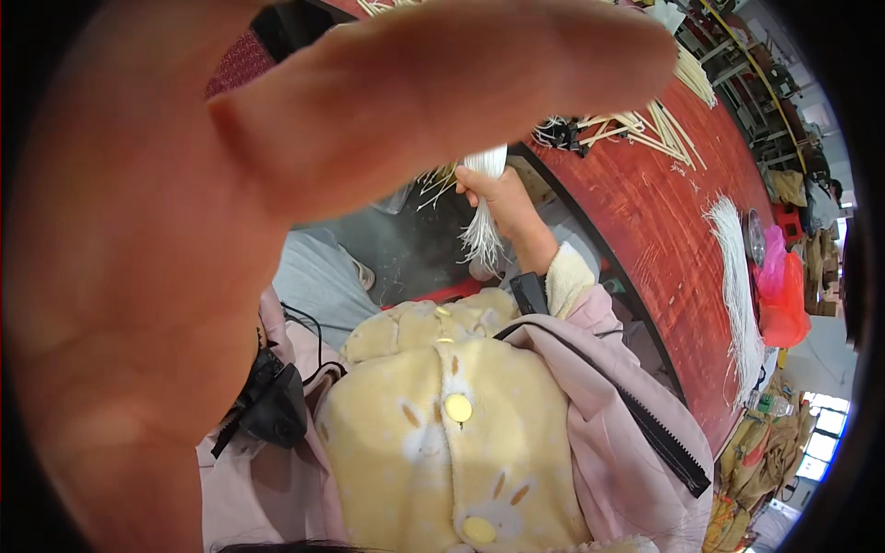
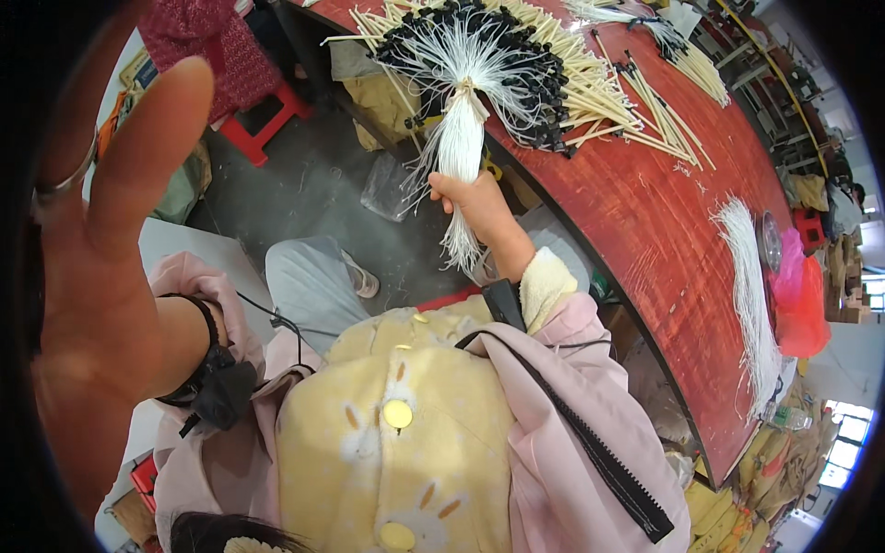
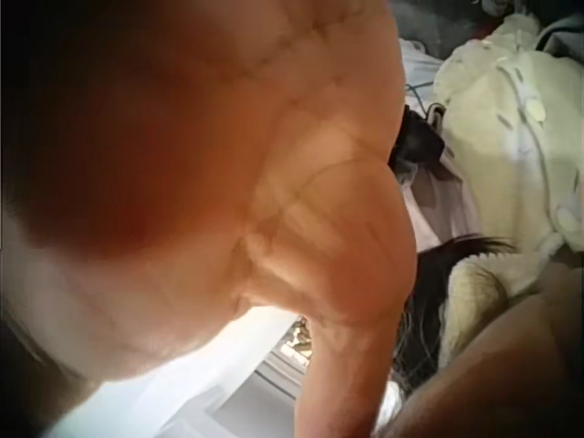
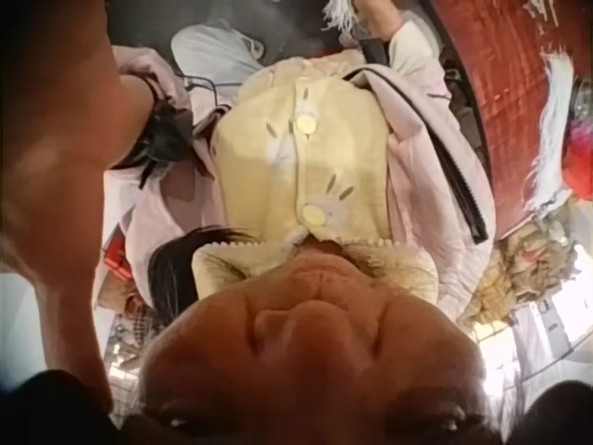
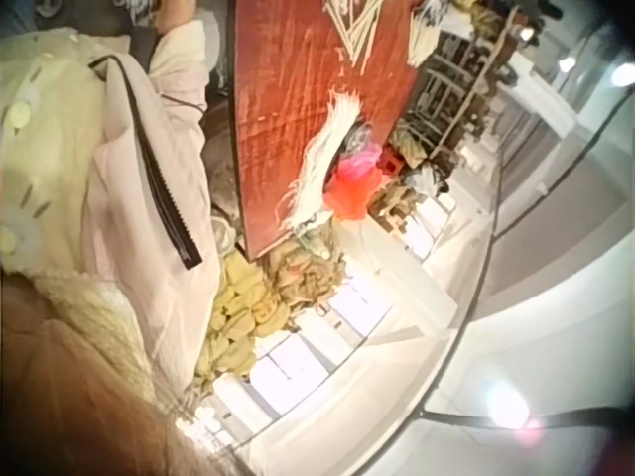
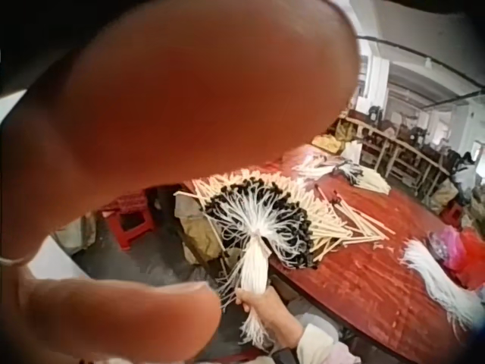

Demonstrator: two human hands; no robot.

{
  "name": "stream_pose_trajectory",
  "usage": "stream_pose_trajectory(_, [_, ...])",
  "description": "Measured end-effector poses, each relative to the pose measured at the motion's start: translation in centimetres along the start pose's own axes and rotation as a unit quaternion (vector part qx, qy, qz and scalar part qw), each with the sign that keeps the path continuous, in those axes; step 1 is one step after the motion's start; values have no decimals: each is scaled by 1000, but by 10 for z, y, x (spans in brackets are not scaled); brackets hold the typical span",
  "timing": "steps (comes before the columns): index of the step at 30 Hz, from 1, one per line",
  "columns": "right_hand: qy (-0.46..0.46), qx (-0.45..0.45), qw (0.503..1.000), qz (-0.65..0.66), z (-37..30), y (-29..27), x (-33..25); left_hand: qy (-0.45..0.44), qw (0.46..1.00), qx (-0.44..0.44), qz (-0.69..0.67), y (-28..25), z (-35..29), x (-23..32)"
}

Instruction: Manually assembling and tying decorative white fibers onto fan-like frames at a production workbench.

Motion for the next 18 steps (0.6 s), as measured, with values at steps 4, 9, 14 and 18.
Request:
stream_pose_trajectory(4, [-6,1,1000,-3,-2,3,-3,29,999,12,8,-4,6,1])
stream_pose_trajectory(9, [-1,4,1000,-8,-6,8,1,76,997,28,17,-11,14,-1])
stream_pose_trajectory(14, [-3,7,1000,-6,-6,7,-3,85,995,36,35,-15,15,0])
stream_pose_trajectory(18, [4,15,1000,4,-3,3,-3,62,997,31,39,-10,13,6])
Point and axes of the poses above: each hand's wrist, its own z-axis towards the middle knuckle, its own y-axis out of the palm, x = y × z, the point moved 3 cm from there along z, towards the middle knuckle, and after that the axes turned 7 degrees about x, right-handed, at the moved point
